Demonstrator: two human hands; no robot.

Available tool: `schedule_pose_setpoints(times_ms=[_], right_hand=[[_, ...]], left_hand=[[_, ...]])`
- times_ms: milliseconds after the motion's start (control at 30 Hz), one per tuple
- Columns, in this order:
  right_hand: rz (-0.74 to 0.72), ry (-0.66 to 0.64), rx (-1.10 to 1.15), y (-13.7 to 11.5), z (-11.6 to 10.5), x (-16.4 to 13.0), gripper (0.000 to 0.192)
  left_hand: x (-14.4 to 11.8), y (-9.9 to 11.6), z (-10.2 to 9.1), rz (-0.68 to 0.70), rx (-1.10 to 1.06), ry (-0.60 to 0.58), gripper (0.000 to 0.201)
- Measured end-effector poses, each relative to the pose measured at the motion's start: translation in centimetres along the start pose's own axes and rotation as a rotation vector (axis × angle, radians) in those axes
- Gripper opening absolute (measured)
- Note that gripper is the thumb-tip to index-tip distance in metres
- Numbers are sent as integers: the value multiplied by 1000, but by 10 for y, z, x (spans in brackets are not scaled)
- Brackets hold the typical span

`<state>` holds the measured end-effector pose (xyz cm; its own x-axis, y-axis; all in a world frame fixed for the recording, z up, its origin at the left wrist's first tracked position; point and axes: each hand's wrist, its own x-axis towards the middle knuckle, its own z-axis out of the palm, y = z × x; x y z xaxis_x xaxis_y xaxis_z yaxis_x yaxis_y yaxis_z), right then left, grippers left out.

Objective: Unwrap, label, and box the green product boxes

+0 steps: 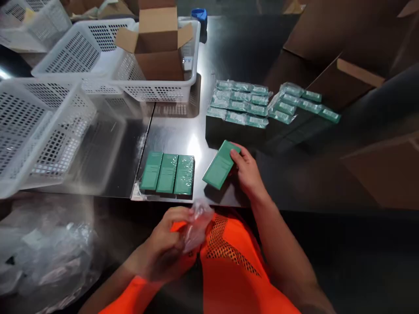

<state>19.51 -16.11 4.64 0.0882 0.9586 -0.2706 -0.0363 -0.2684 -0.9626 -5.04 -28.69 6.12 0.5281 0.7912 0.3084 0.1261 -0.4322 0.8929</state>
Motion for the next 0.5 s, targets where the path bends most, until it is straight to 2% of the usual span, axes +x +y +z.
schedule_pose_setpoints(times_ms=[100, 133, 167, 200, 267, 300, 333, 400, 433, 500], right_hand=[[-33, -177, -326, 11, 4, 14, 66], [-106, -176, -467, 14, 7, 14, 67], [-206, -131, -606, 16, 11, 12, 67], [-316, -63, -725, 18, 13, 8, 68], [-502, 4, -858, 18, 15, -3, 76], [-564, -41, -880, 18, 15, -9, 83], [-618, -125, -887, 18, 14, -16, 90], [-713, -320, -920, 20, 14, -30, 100], [-746, -387, -956, 22, 15, -35, 99], [-780, -433, -1040, 27, 18, -41, 88]], left_hand=[[-7, 0, -1, -135, -440, 58, 46], [-9, -1, -2, -172, -558, 121, 45], [-12, -2, -4, -193, -590, 201, 42], [-14, -4, -8, -188, -513, 283, 39], [-16, -9, -24, -131, -58, 422, 27], [-16, -12, -34, -95, 253, 474, 21], [-15, -15, -46, -81, 557, 494, 24], [-12, -25, -69, -133, 1007, 440, 49], [-10, -30, -77, -191, 1127, 369, 61], [-6, -42, -86, -294, 1190, 181, 71]])
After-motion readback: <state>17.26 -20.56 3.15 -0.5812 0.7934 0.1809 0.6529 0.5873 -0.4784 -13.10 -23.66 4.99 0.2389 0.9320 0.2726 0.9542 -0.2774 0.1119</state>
